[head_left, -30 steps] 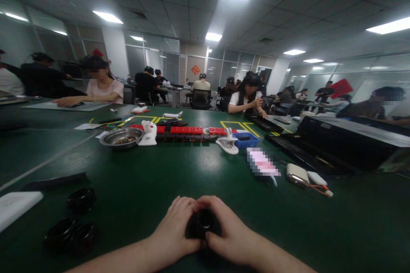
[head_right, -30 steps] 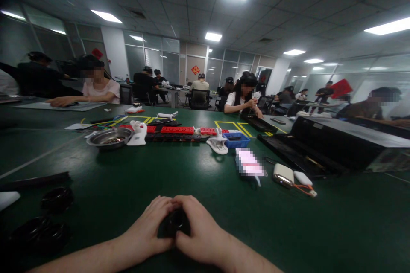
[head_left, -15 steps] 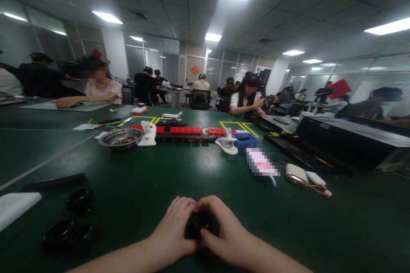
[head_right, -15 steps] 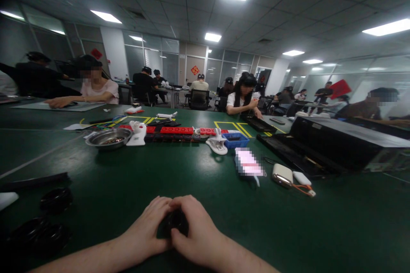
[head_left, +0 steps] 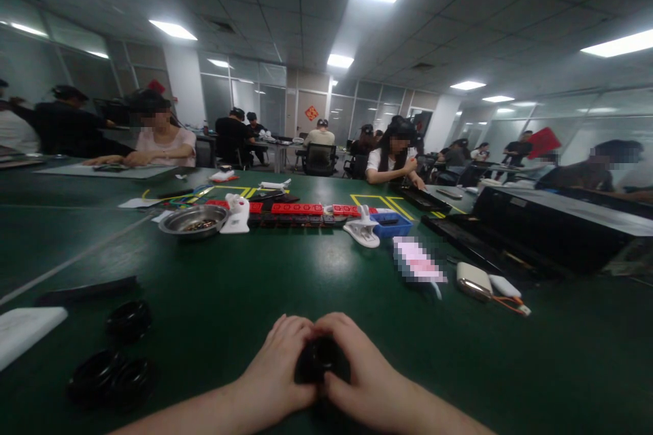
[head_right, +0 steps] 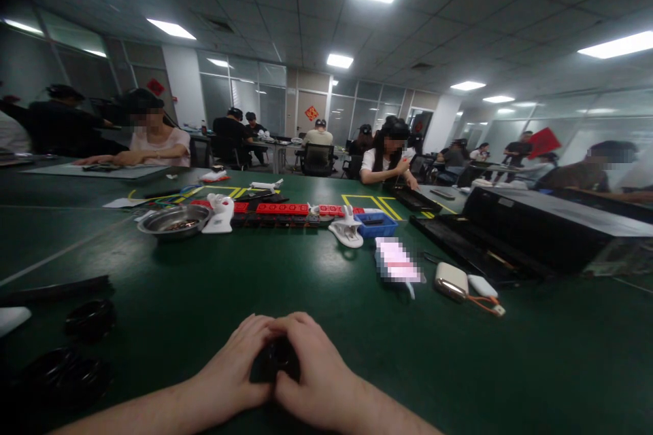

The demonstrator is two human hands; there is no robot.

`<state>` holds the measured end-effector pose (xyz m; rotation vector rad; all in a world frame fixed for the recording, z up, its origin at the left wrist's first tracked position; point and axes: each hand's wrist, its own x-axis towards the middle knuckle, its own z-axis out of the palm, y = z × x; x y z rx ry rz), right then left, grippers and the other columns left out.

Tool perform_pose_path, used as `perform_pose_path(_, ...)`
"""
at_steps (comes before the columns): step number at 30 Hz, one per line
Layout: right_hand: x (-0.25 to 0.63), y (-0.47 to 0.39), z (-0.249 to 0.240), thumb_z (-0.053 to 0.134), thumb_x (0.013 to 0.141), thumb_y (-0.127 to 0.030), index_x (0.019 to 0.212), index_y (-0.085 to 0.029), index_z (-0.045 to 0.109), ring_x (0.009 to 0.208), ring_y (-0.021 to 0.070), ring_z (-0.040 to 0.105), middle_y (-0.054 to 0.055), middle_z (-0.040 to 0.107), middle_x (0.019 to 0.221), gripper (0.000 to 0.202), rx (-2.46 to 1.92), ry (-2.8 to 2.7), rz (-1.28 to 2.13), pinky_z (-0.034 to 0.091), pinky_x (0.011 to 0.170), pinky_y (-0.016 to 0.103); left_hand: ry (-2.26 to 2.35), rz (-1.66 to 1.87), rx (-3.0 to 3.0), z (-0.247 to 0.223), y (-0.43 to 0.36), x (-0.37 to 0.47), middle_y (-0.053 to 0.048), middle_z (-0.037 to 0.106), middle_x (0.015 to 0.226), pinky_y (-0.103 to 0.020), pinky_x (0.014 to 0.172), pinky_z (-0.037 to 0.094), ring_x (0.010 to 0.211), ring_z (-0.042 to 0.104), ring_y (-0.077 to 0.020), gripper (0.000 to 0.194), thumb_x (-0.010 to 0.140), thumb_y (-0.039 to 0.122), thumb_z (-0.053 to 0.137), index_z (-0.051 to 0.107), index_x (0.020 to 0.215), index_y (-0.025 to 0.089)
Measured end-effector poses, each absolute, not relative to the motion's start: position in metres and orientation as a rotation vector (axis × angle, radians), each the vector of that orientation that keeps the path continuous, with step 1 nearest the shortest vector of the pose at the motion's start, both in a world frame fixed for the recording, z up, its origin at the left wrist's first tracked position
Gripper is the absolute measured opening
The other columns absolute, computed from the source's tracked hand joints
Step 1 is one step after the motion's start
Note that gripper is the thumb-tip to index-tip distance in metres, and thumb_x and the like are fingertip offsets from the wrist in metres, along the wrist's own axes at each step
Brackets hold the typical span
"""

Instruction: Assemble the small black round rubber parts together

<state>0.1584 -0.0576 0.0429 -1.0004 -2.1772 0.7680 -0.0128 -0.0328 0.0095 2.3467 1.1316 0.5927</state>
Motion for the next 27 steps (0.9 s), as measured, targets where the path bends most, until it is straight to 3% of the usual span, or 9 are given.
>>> perform_pose_path(3, 0.160, -0.058, 0.045, 0.051, 0.056, 0.001, 0.116, -0.018, 0.042, 0.107, 0.0190, 0.043, 0.006, 0.047, 0.115, 0.063, -0.945, -2.170, 0.821, 0.033, 0.094, 0.031, 1.134, 0.618, 2.351, 0.007, -0.032, -0.013, -0.005, 0.054, 0.101, -0.049, 0.098, 0.023, 0.099, 0.048, -0.0275, 0.043, 0.059, 0.029, 0.067, 0.052, 0.098, 0.021)
perform_pose_path(10, 0.158, -0.054, 0.038, 0.068, 0.060, -0.018, 0.100, -0.018, 0.049, 0.090, 0.0224, 0.048, 0.006, 0.053, 0.097, 0.044, -1.214, -2.118, 0.611, 0.040, 0.080, 0.036, 1.126, 0.583, 2.353, 0.008, -0.031, -0.012, -0.003, 0.053, 0.097, -0.046, 0.097, 0.025, 0.094, 0.049, -0.0250, 0.035, 0.058, 0.028, 0.067, 0.051, 0.089, 0.022)
perform_pose_path(13, 0.158, -0.057, 0.042, 0.057, 0.062, -0.010, 0.098, -0.018, 0.049, 0.090, 0.0216, 0.048, 0.006, 0.053, 0.096, 0.038, -1.116, -2.168, 0.654, 0.040, 0.081, 0.036, 1.131, 0.579, 2.344, 0.009, -0.031, -0.013, -0.003, 0.053, 0.098, -0.046, 0.097, 0.025, 0.095, 0.048, -0.0252, 0.038, 0.058, 0.025, 0.066, 0.051, 0.093, 0.022)
perform_pose_path(18, 0.161, -0.059, 0.049, 0.048, 0.055, -0.004, 0.113, -0.018, 0.041, 0.104, 0.0224, 0.044, 0.008, 0.047, 0.112, 0.060, -0.909, -2.188, 0.764, 0.036, 0.090, 0.036, 1.122, 0.591, 2.336, 0.009, -0.032, -0.014, -0.005, 0.054, 0.099, -0.049, 0.098, 0.023, 0.098, 0.048, -0.0266, 0.040, 0.059, 0.032, 0.069, 0.051, 0.094, 0.021)
perform_pose_path(24, 0.158, -0.055, 0.043, 0.066, 0.063, -0.026, 0.100, -0.016, 0.049, 0.087, 0.0240, 0.047, 0.008, 0.054, 0.095, 0.041, -1.158, -2.209, 0.452, 0.039, 0.080, 0.039, 1.128, 0.587, 2.363, 0.009, -0.032, -0.013, -0.005, 0.053, 0.098, -0.047, 0.097, 0.025, 0.096, 0.049, -0.0254, 0.033, 0.060, 0.029, 0.067, 0.051, 0.087, 0.020)
perform_pose_path(27, 0.157, -0.057, 0.046, 0.057, 0.066, -0.018, 0.098, -0.016, 0.050, 0.087, 0.0228, 0.047, 0.007, 0.055, 0.092, 0.033, -1.091, -2.285, 0.446, 0.039, 0.081, 0.039, 1.140, 0.584, 2.354, 0.010, -0.033, -0.012, -0.005, 0.053, 0.100, -0.047, 0.098, 0.024, 0.097, 0.048, -0.0257, 0.035, 0.057, 0.025, 0.066, 0.051, 0.088, 0.021)
